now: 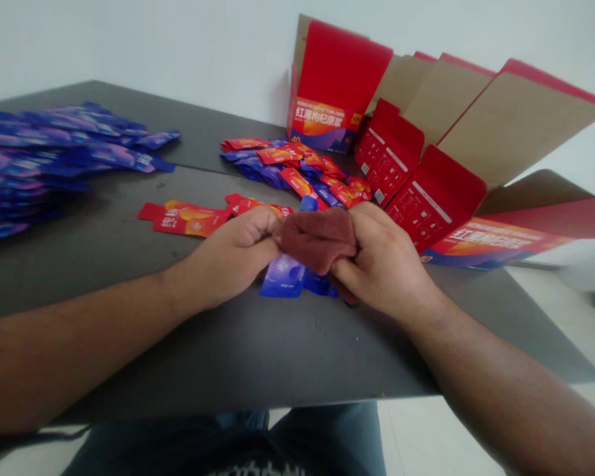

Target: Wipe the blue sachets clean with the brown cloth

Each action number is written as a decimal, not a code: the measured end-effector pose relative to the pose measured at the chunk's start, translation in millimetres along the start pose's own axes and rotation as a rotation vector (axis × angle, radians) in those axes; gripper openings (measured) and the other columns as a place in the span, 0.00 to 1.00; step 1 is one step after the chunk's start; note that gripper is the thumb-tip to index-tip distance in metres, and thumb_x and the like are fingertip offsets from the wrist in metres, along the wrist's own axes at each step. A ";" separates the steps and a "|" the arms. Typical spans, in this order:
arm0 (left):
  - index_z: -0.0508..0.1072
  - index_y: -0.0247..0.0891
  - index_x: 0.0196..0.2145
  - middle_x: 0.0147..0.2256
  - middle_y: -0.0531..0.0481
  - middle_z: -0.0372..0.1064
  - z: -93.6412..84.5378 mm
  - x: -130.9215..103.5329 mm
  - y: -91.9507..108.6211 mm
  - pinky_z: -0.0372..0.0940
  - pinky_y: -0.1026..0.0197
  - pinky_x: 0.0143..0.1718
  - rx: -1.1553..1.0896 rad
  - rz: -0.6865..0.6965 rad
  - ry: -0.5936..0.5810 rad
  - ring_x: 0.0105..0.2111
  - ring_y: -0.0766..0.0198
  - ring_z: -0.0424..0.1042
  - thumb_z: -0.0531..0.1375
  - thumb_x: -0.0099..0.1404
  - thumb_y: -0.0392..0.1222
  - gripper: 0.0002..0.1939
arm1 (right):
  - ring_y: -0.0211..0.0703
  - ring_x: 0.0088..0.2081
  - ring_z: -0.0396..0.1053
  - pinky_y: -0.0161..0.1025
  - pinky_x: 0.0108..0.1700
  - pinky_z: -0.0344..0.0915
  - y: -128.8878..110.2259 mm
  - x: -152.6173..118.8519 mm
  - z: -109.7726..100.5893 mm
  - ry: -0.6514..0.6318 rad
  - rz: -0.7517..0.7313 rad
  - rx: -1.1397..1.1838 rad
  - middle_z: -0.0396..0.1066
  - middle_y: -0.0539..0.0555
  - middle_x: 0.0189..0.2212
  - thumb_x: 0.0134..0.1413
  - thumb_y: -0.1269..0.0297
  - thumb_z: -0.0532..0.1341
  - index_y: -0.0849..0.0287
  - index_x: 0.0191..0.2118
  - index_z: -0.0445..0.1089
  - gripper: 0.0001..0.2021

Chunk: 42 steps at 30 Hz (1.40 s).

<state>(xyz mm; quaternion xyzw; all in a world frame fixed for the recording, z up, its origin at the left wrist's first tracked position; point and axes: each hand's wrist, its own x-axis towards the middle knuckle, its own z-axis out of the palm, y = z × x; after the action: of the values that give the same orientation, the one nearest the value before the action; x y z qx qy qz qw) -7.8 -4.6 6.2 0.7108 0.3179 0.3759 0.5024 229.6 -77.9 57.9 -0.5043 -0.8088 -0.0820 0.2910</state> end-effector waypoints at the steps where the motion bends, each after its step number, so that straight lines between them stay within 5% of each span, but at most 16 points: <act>1: 0.72 0.42 0.36 0.30 0.54 0.69 -1.3 -0.3 1.1 0.60 0.60 0.29 0.032 -0.004 -0.007 0.28 0.65 0.65 0.64 0.72 0.41 0.06 | 0.50 0.39 0.71 0.45 0.41 0.70 0.7 0.4 0.0 0.014 0.030 -0.002 0.72 0.54 0.36 0.55 0.69 0.65 0.52 0.37 0.64 0.09; 12: 0.66 0.42 0.33 0.30 0.53 0.65 -5.4 -0.5 12.3 0.58 0.57 0.33 0.164 0.006 -0.097 0.32 0.62 0.64 0.61 0.72 0.40 0.09 | 0.53 0.39 0.75 0.48 0.43 0.72 8.9 3.5 -1.8 0.087 0.204 0.026 0.77 0.54 0.37 0.58 0.63 0.68 0.54 0.40 0.72 0.06; 17: 0.66 0.40 0.33 0.31 0.53 0.65 -5.6 -0.9 11.2 0.59 0.57 0.35 0.147 -0.011 -0.106 0.33 0.63 0.63 0.60 0.73 0.40 0.09 | 0.53 0.42 0.76 0.46 0.44 0.72 7.3 3.8 -2.6 -0.017 0.149 0.064 0.78 0.55 0.38 0.56 0.66 0.68 0.55 0.43 0.76 0.08; 29: 0.66 0.41 0.35 0.29 0.55 0.64 -5.1 -2.4 7.8 0.57 0.57 0.32 0.116 -0.038 -0.105 0.30 0.64 0.61 0.60 0.76 0.40 0.09 | 0.53 0.44 0.78 0.46 0.45 0.71 8.0 4.8 -2.1 -0.034 0.240 0.103 0.81 0.57 0.44 0.59 0.64 0.67 0.58 0.50 0.78 0.13; 33: 0.66 0.41 0.35 0.31 0.54 0.66 -5.6 -1.8 7.1 0.59 0.57 0.34 0.096 -0.062 -0.114 0.31 0.64 0.63 0.61 0.74 0.40 0.09 | 0.52 0.43 0.77 0.45 0.44 0.71 9.1 5.0 -1.6 -0.075 0.166 0.109 0.80 0.55 0.41 0.55 0.66 0.69 0.57 0.44 0.77 0.10; 38: 0.66 0.42 0.35 0.28 0.55 0.64 -5.7 -2.2 7.6 0.57 0.58 0.32 0.099 -0.049 -0.107 0.30 0.64 0.61 0.60 0.76 0.41 0.09 | 0.54 0.43 0.77 0.46 0.44 0.70 10.1 4.6 0.8 -0.025 0.237 0.090 0.80 0.57 0.43 0.59 0.63 0.67 0.57 0.49 0.77 0.12; 42: 0.71 0.42 0.37 0.31 0.53 0.71 -4.3 -1.0 6.3 0.60 0.58 0.31 0.054 -0.087 -0.096 0.30 0.63 0.66 0.64 0.73 0.43 0.07 | 0.50 0.41 0.75 0.44 0.43 0.70 4.8 3.0 0.6 -0.094 0.087 0.126 0.77 0.54 0.37 0.54 0.69 0.67 0.54 0.39 0.73 0.07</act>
<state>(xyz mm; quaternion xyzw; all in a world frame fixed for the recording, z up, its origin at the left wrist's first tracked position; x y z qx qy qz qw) -11.5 -5.3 12.9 0.7269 0.3340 0.3106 0.5135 232.5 -73.0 58.3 -0.5230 -0.8026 0.0053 0.2869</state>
